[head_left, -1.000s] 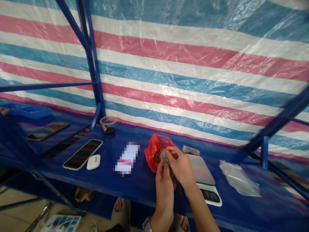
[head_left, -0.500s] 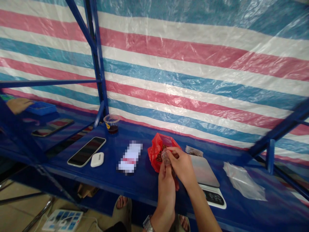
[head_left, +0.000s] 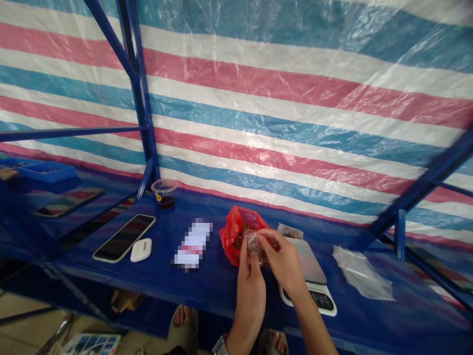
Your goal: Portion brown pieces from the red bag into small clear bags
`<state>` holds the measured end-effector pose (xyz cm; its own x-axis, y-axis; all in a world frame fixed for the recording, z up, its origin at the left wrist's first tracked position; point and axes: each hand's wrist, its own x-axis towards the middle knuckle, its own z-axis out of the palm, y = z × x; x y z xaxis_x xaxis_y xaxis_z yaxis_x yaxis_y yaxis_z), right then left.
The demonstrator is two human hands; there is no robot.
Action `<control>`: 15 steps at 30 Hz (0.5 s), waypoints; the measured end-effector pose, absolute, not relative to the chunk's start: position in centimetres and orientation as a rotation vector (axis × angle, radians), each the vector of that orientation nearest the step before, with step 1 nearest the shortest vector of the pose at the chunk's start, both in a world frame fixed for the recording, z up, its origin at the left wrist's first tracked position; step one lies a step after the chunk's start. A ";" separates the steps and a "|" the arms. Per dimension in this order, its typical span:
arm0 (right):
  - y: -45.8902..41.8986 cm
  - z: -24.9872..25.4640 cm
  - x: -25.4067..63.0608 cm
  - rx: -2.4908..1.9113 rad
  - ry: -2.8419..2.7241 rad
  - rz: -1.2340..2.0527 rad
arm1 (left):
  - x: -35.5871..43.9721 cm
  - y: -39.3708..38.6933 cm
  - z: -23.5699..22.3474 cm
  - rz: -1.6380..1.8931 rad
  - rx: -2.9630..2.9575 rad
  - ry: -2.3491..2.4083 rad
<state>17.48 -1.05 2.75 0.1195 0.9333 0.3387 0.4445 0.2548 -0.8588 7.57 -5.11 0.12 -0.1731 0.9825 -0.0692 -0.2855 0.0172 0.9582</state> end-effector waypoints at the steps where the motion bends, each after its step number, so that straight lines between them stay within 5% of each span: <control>1: -1.3 2.8 18.0 -1.323 -1.465 0.635 | 7.4 -5.3 0.3 1.440 0.955 1.171; 8: -3.3 3.7 21.0 -1.132 -1.331 0.836 | 6.7 -6.8 1.8 1.385 1.473 1.324; 15: -3.0 2.5 26.4 -1.344 -1.160 0.631 | 7.3 -7.0 1.7 1.433 1.593 1.412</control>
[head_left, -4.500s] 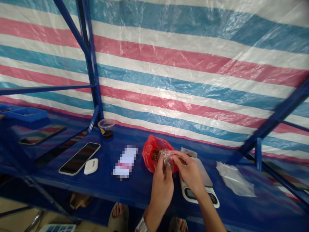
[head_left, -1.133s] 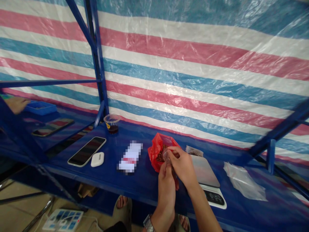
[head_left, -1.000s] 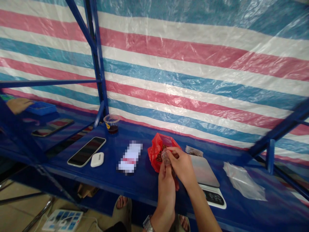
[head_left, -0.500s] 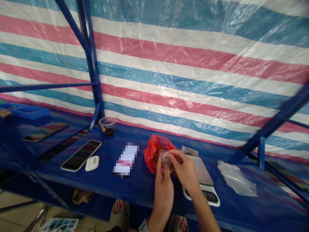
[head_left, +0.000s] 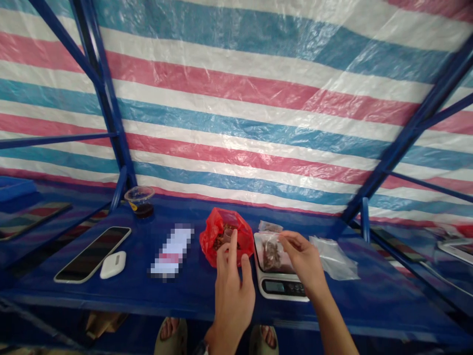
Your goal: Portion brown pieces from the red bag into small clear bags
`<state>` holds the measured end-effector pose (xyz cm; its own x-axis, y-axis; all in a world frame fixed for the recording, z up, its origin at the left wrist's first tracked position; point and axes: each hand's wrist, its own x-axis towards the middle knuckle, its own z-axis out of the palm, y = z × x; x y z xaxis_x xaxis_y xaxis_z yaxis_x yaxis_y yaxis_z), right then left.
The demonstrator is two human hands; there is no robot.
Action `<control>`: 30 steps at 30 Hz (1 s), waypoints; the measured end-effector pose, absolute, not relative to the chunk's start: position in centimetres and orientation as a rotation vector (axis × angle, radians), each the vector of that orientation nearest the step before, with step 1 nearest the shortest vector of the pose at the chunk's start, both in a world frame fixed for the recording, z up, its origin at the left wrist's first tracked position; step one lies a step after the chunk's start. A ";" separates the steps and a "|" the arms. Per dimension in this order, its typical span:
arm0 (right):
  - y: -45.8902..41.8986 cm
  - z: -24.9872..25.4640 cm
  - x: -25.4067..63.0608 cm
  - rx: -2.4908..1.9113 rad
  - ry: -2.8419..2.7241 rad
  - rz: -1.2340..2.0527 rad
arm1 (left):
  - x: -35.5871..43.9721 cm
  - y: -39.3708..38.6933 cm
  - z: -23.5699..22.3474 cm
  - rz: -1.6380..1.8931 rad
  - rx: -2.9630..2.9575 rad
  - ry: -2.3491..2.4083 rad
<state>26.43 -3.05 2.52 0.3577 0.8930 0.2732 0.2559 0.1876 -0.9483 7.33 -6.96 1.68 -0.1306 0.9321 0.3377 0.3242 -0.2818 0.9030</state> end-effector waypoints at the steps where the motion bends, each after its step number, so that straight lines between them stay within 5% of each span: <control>1: -2.9 1.9 27.4 -1.427 -1.157 0.585 | 7.4 -6.9 1.6 1.433 1.603 1.417; 9: -2.8 0.0 30.2 -1.768 -1.260 0.109 | 7.4 -6.9 1.1 1.437 1.659 1.433; 30: -3.1 0.5 30.3 -1.749 -1.136 0.190 | 7.5 -6.6 0.7 1.432 1.635 1.437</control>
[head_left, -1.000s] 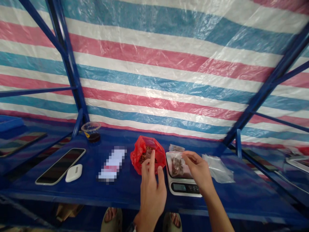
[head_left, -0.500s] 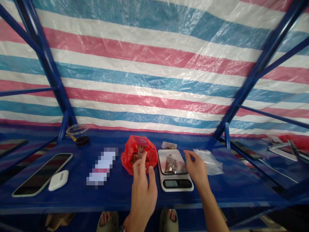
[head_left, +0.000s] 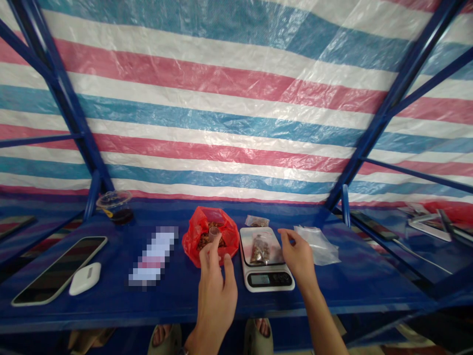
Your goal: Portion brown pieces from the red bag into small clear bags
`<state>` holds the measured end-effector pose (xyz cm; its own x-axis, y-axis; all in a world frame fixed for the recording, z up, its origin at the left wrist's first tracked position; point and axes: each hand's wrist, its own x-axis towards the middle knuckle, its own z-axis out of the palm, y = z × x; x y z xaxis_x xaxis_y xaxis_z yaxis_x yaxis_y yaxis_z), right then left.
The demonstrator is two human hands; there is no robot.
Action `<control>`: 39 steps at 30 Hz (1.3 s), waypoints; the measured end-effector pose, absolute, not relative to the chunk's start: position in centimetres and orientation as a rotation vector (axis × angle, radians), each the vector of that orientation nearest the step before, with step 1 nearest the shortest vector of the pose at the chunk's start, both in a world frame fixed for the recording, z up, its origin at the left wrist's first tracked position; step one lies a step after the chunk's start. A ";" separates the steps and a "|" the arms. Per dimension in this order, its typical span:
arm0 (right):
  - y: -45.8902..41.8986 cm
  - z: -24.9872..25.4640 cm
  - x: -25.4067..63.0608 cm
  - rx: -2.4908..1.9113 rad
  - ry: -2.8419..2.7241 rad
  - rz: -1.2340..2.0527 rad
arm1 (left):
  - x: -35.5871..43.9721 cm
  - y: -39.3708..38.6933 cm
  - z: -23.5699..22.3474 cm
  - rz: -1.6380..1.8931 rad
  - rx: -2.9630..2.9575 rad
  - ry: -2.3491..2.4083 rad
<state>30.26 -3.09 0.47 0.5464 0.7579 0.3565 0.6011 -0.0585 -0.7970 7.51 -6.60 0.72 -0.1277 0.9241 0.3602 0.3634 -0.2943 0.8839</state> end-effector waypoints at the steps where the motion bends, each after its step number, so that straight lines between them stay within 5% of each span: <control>1: -3.1 0.5 30.2 -1.750 -1.138 0.191 | 7.5 -6.6 0.7 1.435 1.638 1.432; 17: -3.1 0.5 28.6 -1.892 -1.229 0.181 | 7.2 -6.7 0.9 1.485 1.702 1.404; 27: -3.5 3.0 24.8 -1.170 -1.125 0.826 | 8.1 -5.9 -0.1 1.384 1.533 1.274; 39: -4.3 4.2 20.1 -1.038 -1.238 1.078 | 6.2 -4.6 1.1 1.549 1.334 1.216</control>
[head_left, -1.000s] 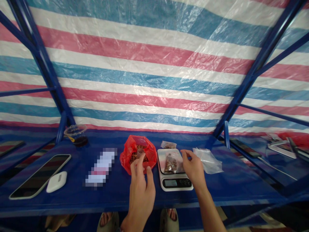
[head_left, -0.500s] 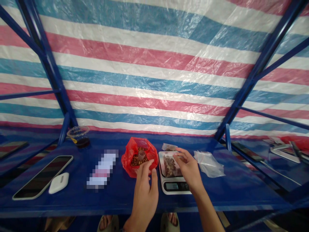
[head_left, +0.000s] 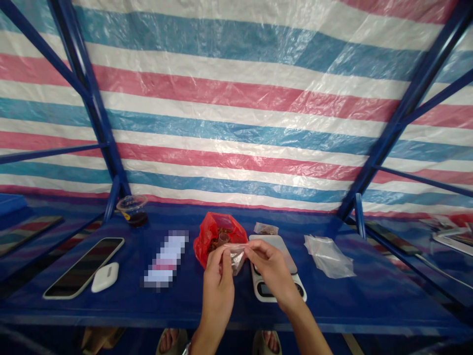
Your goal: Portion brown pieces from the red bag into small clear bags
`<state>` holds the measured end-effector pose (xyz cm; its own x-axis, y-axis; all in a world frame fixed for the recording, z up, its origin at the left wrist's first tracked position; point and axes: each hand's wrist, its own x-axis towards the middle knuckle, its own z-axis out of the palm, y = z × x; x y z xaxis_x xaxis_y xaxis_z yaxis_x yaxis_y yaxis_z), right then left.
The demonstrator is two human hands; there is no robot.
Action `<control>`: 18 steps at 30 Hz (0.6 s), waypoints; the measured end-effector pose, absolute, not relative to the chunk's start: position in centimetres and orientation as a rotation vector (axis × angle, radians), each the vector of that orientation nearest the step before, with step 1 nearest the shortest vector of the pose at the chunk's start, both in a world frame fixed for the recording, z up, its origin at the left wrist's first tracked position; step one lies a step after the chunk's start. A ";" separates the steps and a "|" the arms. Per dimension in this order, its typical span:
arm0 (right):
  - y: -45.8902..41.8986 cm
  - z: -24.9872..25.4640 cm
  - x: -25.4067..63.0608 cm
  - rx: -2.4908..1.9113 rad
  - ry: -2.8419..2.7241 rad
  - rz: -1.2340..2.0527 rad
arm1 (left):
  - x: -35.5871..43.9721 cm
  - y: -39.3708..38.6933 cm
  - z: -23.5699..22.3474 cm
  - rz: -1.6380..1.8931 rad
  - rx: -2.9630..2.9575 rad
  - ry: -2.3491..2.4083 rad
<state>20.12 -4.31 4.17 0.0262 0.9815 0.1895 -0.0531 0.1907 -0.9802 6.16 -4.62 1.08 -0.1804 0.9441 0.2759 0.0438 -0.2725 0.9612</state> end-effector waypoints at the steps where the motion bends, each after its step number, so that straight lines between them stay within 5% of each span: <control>1: -4.4 4.2 20.1 -1.045 -1.244 1.100 | 6.0 -4.5 1.1 1.556 1.315 1.215; 18: -4.4 4.1 19.5 -1.086 -1.241 1.070 | 5.9 -4.5 1.8 1.617 1.326 1.105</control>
